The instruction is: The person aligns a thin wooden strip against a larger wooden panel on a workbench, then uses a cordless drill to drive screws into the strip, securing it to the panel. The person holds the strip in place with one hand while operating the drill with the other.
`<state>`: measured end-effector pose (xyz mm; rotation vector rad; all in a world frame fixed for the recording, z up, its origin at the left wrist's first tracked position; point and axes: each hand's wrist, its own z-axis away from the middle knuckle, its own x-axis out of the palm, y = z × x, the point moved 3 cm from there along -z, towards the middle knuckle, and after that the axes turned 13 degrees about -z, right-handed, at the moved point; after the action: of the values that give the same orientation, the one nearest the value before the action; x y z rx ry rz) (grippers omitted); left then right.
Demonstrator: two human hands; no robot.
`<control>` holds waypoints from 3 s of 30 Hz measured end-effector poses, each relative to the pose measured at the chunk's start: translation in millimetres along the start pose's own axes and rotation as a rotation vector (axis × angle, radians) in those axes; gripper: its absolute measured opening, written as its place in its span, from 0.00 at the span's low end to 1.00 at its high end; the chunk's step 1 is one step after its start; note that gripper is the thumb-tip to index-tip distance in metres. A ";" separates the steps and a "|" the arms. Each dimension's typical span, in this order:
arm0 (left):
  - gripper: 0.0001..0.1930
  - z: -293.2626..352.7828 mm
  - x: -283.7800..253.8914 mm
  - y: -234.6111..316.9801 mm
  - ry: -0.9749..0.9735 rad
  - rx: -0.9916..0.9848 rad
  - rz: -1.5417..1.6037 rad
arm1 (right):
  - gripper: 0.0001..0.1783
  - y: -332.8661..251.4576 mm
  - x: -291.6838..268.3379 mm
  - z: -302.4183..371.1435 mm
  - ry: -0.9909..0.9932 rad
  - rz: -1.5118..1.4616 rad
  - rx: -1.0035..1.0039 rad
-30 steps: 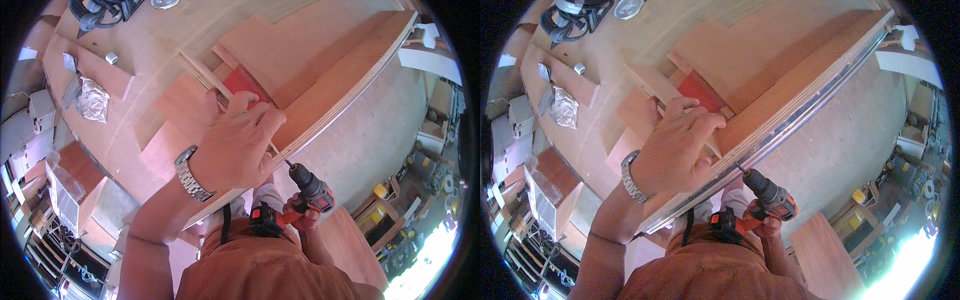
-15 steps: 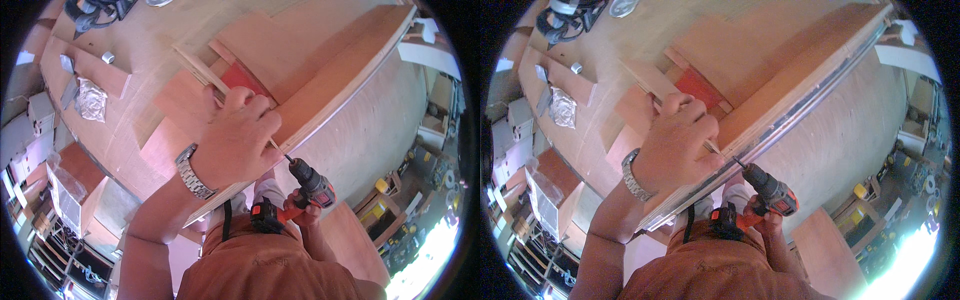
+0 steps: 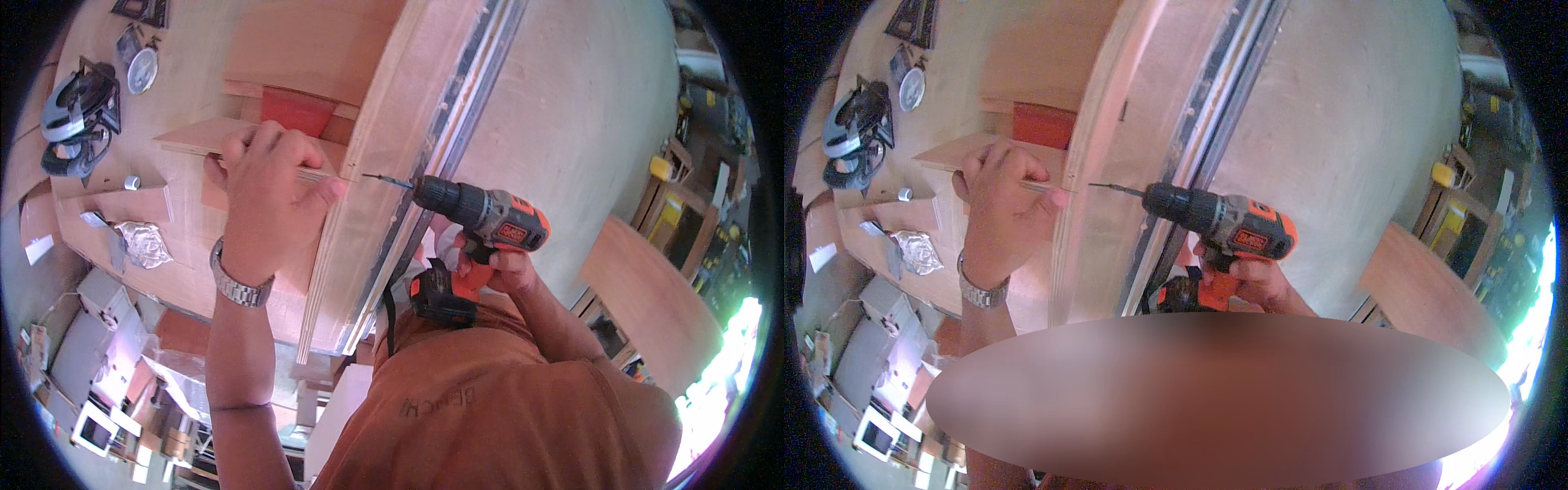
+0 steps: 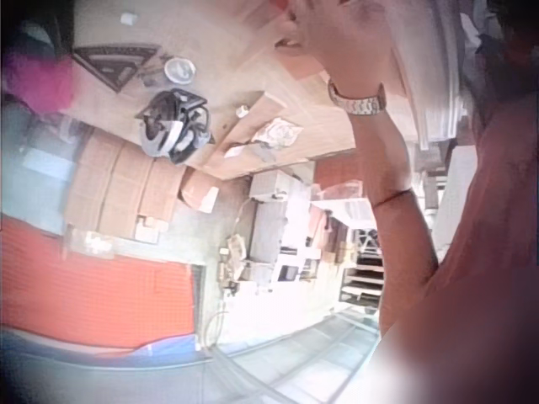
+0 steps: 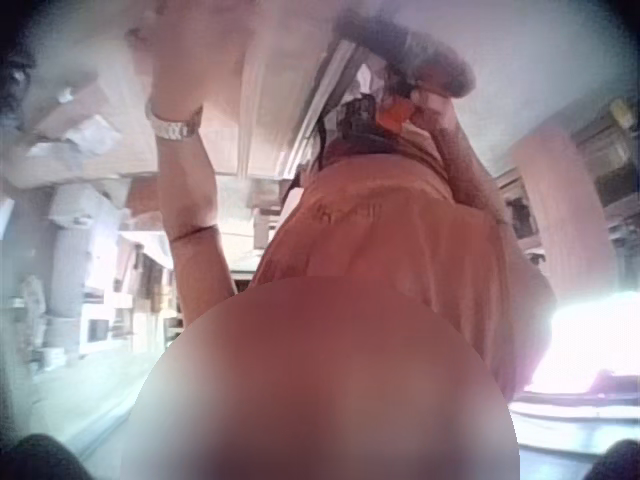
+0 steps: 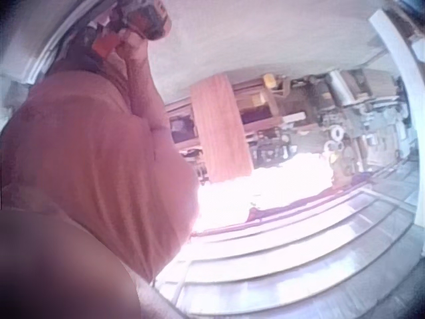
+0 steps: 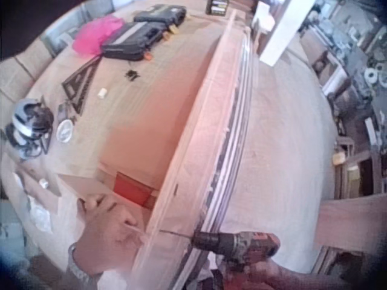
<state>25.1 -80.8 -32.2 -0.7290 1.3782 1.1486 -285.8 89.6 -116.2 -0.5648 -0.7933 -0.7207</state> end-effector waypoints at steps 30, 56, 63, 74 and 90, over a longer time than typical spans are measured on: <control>0.17 -1.5 0.4 -4.0 -0.058 -0.004 -0.001 | 0.32 25.6 -4.7 -2.2 -0.061 -0.155 -0.068; 0.23 -1.1 2.7 -5.0 -0.074 0.001 0.001 | 0.33 15.8 -12.2 -11.0 -0.082 -0.202 0.000; 0.18 -1.4 0.1 -2.6 -0.065 0.001 -0.012 | 0.33 15.1 -5.8 -7.5 -0.002 -0.164 -0.007; 0.17 -1.4 -0.4 -3.1 -0.078 -0.007 0.013 | 0.37 9.6 -6.3 -9.6 0.026 -0.123 -0.023; 0.20 -1.0 -0.7 -1.7 -0.078 -0.012 0.000 | 0.33 17.8 -6.1 -8.5 -0.014 -0.147 -0.018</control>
<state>26.4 -82.5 -32.0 -0.6860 1.3070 1.1740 -271.7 97.1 -129.2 -0.5326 -0.8482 -0.8602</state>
